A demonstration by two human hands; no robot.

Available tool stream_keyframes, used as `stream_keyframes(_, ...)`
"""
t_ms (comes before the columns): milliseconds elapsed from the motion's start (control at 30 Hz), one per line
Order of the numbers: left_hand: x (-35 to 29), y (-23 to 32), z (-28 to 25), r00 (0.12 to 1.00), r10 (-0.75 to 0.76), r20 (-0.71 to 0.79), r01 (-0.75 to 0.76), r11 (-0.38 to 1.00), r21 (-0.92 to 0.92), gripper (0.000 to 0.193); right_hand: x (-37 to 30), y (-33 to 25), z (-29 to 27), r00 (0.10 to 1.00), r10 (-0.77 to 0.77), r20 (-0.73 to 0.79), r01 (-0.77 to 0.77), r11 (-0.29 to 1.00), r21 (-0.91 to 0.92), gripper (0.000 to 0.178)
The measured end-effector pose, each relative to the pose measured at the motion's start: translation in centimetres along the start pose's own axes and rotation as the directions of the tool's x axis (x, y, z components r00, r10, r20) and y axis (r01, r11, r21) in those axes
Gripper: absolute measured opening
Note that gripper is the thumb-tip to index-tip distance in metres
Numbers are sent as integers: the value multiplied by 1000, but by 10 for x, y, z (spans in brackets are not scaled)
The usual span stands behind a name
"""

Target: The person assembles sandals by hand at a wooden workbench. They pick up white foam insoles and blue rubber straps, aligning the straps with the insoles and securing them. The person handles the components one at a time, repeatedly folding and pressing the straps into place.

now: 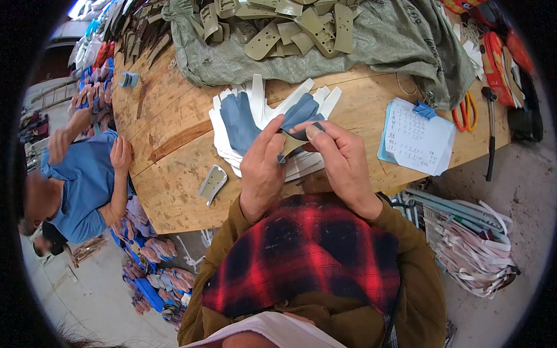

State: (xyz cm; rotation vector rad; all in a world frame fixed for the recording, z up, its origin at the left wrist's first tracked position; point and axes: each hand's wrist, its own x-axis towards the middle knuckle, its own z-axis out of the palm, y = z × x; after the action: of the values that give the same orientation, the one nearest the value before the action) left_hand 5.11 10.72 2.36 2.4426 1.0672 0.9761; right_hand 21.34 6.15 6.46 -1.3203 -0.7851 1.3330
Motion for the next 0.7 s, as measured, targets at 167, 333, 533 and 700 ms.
stream_keyframes(167,5,6,-2,999,-18,39,16,999,47,27,0,-4,-1,1000,9,-2,-9,998,69,32)
stream_keyframes(333,10,2,-7,993,-80,88,78,997,18,25,-2,-28,-13,991,-103,-82,111,989,102,35)
stream_keyframes(533,21,8,-29,826,-426,369,562,676,-477,23,28,5,-20,973,-57,224,65,998,-25,18)
stream_keyframes(700,19,5,-48,748,-375,547,650,580,-492,28,33,8,-6,960,-69,273,60,997,40,11)
